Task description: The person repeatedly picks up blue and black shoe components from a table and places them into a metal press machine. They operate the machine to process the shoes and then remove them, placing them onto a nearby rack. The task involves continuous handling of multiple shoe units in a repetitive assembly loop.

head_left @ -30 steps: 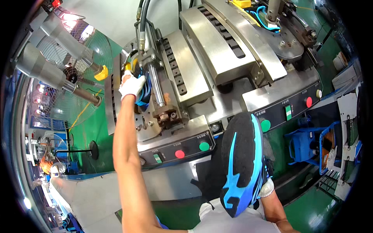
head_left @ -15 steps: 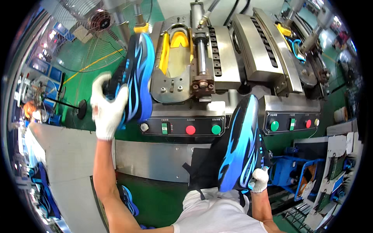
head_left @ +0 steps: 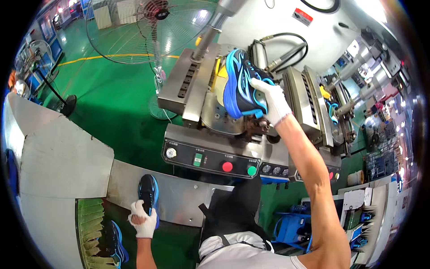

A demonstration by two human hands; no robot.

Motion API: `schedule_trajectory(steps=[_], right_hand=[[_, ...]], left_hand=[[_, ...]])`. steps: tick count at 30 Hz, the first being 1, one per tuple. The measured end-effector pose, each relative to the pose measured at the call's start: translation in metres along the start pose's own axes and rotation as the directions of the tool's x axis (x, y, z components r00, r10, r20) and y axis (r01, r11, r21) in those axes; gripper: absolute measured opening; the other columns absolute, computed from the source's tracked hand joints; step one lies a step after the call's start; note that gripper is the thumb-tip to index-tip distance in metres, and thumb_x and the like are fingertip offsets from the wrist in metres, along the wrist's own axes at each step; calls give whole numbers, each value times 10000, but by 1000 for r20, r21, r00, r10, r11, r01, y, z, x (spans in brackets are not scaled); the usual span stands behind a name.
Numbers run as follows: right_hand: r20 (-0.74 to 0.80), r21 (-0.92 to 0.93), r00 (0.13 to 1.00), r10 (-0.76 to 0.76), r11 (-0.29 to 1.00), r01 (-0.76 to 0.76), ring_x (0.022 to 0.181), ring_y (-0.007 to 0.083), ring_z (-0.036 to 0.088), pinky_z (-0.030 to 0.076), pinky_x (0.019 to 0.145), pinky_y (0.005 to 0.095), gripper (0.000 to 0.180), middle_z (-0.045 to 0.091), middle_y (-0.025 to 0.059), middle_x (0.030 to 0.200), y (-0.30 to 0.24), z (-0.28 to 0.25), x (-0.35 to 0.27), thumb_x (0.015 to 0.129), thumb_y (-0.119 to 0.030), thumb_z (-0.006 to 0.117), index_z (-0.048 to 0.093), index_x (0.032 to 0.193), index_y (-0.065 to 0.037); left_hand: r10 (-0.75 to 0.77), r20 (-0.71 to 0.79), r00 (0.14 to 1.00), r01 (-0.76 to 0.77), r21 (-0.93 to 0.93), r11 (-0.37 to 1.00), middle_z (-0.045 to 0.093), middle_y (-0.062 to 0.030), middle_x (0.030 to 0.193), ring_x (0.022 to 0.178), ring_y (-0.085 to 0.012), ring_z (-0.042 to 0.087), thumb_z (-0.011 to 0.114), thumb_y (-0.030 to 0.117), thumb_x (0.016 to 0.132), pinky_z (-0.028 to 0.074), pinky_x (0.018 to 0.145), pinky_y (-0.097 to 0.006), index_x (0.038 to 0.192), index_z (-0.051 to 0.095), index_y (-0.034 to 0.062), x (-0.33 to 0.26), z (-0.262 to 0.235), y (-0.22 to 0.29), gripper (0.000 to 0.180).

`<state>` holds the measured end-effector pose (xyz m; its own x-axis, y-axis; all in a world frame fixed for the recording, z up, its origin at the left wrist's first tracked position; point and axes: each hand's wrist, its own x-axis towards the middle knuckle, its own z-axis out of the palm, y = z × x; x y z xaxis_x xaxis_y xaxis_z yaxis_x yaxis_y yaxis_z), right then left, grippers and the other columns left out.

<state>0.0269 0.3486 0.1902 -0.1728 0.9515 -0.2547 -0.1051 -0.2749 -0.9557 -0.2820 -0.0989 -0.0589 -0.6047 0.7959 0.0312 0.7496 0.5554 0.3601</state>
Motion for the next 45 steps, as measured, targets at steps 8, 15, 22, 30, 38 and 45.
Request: schedule_trajectory(steps=[8,15,22,30,38,45], right_hand=[[-179,-542,983,-35,837,-69,824,247,690,572,696,411,318,748,143,1039,46,-8,200,833,-139,844,749,1083,33],[-232,-858,952,-199,502,-104,939,293,777,604,850,393,454,788,202,1050,90,28,219,763,-298,840,771,1080,19],[-269,-912,945,-186,363,-188,1238,339,709,551,1071,406,597,734,189,1329,64,55,188,778,-364,806,747,1285,-54],[132,-831,839,-528,403,384,1348,386,615,485,1144,440,795,615,301,1437,72,70,34,898,-450,772,551,1469,57],[325,-890,835,-445,153,429,1562,506,312,286,1294,543,909,323,311,1673,230,-77,-190,857,-239,819,376,1603,34],[250,-908,925,-284,262,326,1603,473,236,216,1311,544,944,317,304,1688,243,-89,-205,869,-393,816,397,1605,24]], left_hand=[[54,-44,998,-62,-201,978,615,-193,1244,1113,-415,652,886,170,716,548,940,-516,1225,636,53,7,15,-15,579],[20,20,1000,-16,-154,988,595,-194,1275,1120,-409,655,871,131,729,554,932,-505,1241,618,38,1,10,-16,579],[-62,57,996,71,-173,982,598,-195,1264,1100,-401,657,864,140,738,554,947,-502,1246,638,39,7,7,-7,565],[-250,85,965,258,-96,962,569,-179,1360,1211,-408,632,874,299,794,486,1043,-555,1413,565,115,-5,6,23,716],[462,84,883,-439,-200,876,637,-182,1293,1234,-389,604,858,198,840,491,1048,-519,1330,680,60,-15,21,11,540],[525,54,849,-491,-281,824,694,-153,1011,950,-334,690,787,130,923,554,841,-414,1035,730,47,25,-3,78,151]])
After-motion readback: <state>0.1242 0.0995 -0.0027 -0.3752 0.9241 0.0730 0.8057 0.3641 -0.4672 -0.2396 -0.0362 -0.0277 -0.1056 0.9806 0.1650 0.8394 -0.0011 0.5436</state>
